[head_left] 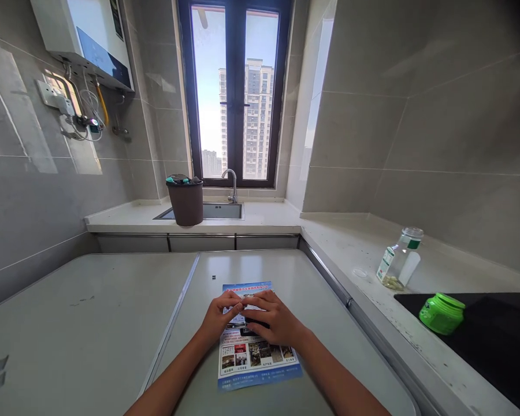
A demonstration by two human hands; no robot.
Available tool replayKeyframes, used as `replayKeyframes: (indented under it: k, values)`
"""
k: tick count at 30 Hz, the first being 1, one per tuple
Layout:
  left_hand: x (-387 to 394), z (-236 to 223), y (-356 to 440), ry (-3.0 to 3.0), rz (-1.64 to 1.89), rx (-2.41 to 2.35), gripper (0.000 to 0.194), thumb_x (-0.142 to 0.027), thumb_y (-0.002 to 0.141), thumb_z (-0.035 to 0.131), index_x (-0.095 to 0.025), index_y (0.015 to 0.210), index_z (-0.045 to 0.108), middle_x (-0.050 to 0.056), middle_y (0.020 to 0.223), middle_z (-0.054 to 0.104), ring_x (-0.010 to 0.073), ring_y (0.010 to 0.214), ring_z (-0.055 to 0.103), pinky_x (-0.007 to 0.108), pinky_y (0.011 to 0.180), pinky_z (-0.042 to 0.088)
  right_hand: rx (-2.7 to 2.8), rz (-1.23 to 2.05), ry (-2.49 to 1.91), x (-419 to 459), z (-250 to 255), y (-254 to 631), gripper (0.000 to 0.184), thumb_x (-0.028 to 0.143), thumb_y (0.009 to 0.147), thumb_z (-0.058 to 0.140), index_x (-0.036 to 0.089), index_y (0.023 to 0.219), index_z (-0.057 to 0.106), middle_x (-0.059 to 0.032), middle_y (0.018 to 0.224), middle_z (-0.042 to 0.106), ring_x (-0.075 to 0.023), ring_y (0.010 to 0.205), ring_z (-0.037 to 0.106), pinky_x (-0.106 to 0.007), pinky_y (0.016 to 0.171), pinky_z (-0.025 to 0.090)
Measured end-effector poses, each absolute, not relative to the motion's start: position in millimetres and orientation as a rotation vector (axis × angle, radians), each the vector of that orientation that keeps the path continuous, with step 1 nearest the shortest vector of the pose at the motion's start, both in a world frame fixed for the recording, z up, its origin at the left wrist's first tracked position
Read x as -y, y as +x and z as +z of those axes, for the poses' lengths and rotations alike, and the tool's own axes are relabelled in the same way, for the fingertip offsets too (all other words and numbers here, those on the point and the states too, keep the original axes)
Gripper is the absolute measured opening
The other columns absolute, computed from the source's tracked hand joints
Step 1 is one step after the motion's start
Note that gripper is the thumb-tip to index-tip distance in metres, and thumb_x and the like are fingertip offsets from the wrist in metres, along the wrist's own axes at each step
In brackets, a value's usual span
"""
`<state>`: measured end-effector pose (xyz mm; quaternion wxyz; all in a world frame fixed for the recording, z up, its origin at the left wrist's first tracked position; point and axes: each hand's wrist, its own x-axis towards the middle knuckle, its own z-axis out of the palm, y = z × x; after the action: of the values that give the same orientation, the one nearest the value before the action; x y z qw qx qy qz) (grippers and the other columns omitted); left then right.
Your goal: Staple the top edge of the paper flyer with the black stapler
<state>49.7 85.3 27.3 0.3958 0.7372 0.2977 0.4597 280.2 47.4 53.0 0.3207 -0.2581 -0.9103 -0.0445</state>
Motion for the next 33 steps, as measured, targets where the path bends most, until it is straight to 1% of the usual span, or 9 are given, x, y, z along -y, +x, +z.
replayKeyframes:
  k: [5, 11, 15, 18, 22, 25, 28, 30, 33]
  values:
    - [-84, 27, 50, 1.792, 1.169, -0.688, 0.034, -0.045, 0.092, 0.066, -0.018, 0.078, 0.081, 0.006, 0.083, 0.062, 0.0207, 0.085, 0.055, 0.033, 0.081, 0.045, 2.432, -0.321, -0.72, -47, 52, 275, 0.032, 0.031, 0.1, 0.057, 0.027, 0.131, 0.063, -0.0061, 0.139, 0.064, -0.0234, 0.117, 0.056, -0.043, 0.102, 0.042]
    - [-86, 25, 52, 1.67, 1.22, -0.711, 0.039, -0.047, 0.091, 0.067, -0.016, 0.07, 0.077, 0.005, 0.08, 0.058, 0.0189, 0.079, 0.053, 0.032, 0.077, 0.044, 2.469, -0.489, -0.745, -44, 52, 272, 0.037, 0.032, 0.102, 0.053, 0.028, 0.139, 0.057, -0.0047, 0.151, 0.053, -0.0241, 0.122, 0.054, -0.046, 0.106, 0.038]
    - [-85, 27, 53, 1.705, 1.212, -0.729, 0.042, -0.049, 0.092, 0.064, -0.016, 0.07, 0.076, 0.005, 0.08, 0.06, 0.0189, 0.08, 0.053, 0.031, 0.078, 0.044, 2.442, -0.512, -0.794, -42, 53, 270, 0.041, 0.029, 0.102, 0.052, 0.029, 0.143, 0.054, -0.004, 0.149, 0.055, -0.0258, 0.121, 0.054, -0.049, 0.106, 0.037]
    - [-84, 29, 54, 1.72, 1.206, -0.721, 0.043, -0.051, 0.094, 0.061, -0.016, 0.074, 0.076, 0.005, 0.083, 0.063, 0.0197, 0.082, 0.055, 0.031, 0.08, 0.044, 2.415, -0.456, -0.798, -42, 53, 270, 0.042, 0.025, 0.1, 0.054, 0.031, 0.142, 0.055, -0.0031, 0.148, 0.057, -0.0256, 0.117, 0.055, -0.049, 0.104, 0.039]
    - [-86, 29, 51, 1.668, 1.247, -0.792, 0.041, -0.053, 0.094, 0.058, -0.018, 0.098, 0.079, 0.005, 0.089, 0.065, 0.0209, 0.086, 0.058, 0.03, 0.078, 0.045, 2.257, -0.287, -0.854, -53, 50, 281, 0.039, 0.022, 0.1, 0.053, 0.031, 0.137, 0.059, -0.0034, 0.144, 0.06, -0.0241, 0.116, 0.057, -0.045, 0.1, 0.044]
    - [-92, 27, 44, 1.631, 1.321, -0.912, 0.044, -0.055, 0.094, 0.056, -0.018, 0.09, 0.079, 0.002, 0.077, 0.059, 0.0191, 0.076, 0.054, 0.029, 0.072, 0.042, 2.029, -0.167, -1.098, -72, 43, 303, 0.036, 0.023, 0.101, 0.048, 0.03, 0.133, 0.064, -0.0038, 0.141, 0.062, -0.0243, 0.12, 0.055, -0.045, 0.102, 0.044]
    - [-102, 21, 37, 1.598, 1.38, -1.016, 0.045, -0.056, 0.093, 0.056, -0.017, 0.084, 0.077, 0.001, 0.071, 0.056, 0.0182, 0.072, 0.051, 0.029, 0.071, 0.04, 1.869, -0.063, -1.474, -94, 29, 331, 0.037, 0.024, 0.098, 0.047, 0.027, 0.128, 0.068, -0.0048, 0.139, 0.063, -0.0251, 0.122, 0.054, -0.044, 0.103, 0.044]
    - [-108, 16, 34, 1.583, 1.393, -1.064, 0.044, -0.056, 0.092, 0.056, -0.018, 0.084, 0.077, 0.001, 0.07, 0.056, 0.018, 0.071, 0.051, 0.029, 0.071, 0.04, 1.834, 0.026, -1.71, -106, 17, 347, 0.039, 0.023, 0.093, 0.049, 0.026, 0.125, 0.071, -0.005, 0.138, 0.063, -0.025, 0.123, 0.054, -0.04, 0.1, 0.045]
    - [-114, 9, 31, 1.583, 1.391, -1.105, 0.045, -0.056, 0.092, 0.055, -0.018, 0.083, 0.076, 0.001, 0.07, 0.056, 0.0184, 0.07, 0.051, 0.029, 0.069, 0.04, 1.819, 0.101, -1.882, -117, 0, 362, 0.038, 0.025, 0.09, 0.052, 0.026, 0.121, 0.073, -0.0056, 0.136, 0.065, -0.0274, 0.122, 0.054, -0.04, 0.094, 0.046]
